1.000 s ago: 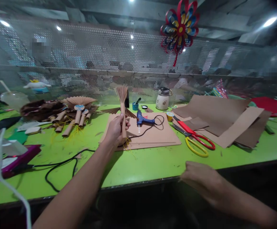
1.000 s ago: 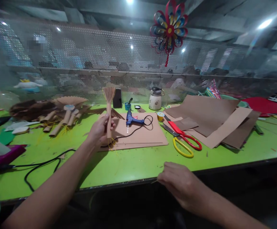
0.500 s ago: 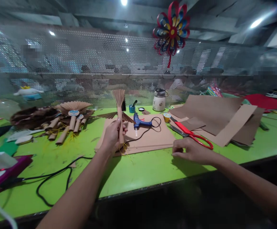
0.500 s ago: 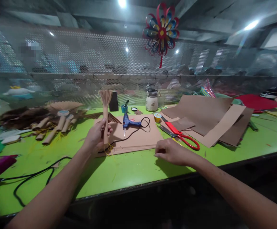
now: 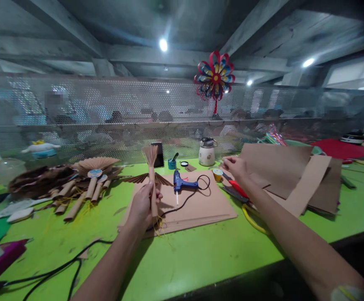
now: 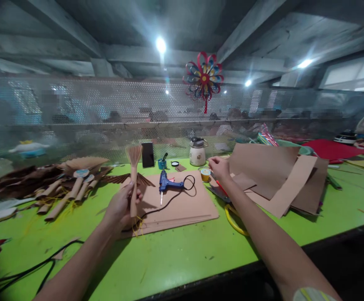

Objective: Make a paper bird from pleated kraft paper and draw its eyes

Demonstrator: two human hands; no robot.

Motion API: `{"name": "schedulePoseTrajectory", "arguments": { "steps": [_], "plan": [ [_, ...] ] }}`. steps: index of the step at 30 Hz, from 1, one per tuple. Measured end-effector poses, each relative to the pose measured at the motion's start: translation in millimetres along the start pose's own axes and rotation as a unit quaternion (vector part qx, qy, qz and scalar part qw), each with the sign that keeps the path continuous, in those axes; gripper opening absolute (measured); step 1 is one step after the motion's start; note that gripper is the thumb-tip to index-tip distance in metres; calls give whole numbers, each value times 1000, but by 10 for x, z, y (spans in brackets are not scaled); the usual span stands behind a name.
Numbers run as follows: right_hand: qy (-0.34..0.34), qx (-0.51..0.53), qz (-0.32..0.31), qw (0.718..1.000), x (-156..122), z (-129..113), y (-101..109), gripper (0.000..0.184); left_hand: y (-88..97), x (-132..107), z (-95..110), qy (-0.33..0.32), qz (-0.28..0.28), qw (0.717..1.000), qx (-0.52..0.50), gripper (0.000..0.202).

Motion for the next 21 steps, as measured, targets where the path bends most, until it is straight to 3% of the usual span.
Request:
{"name": "schedulePoseTrajectory", "arguments": {
  "steps": [5,10,16,21],
  "plan": [
    [-36,-10,71,997,-101,431,97,33,3,-7,40,-4,12,1000,1,14],
    [-46,-43,69,996,-151,480,160,31,-69,-69,52,2,-3,1000,5,13],
    [-70,-139,-7,988,-165,542,67,26,-86,-89,-8,13,-20,1000,-6,11],
    [-115,-245,-124,955,-240,647,-31,19,-74,-99,-27,11,-21,1000,-2,11]
  ]
}}
Point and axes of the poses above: each hand's wrist, its own x-axis towards the middle knuckle, its own y-axis out of the back of the hand, z = x × y, the point moved 5 cm from there along x, towards the middle knuckle, and after that the axes turned 2 degrees about y, right-handed, at the moved point
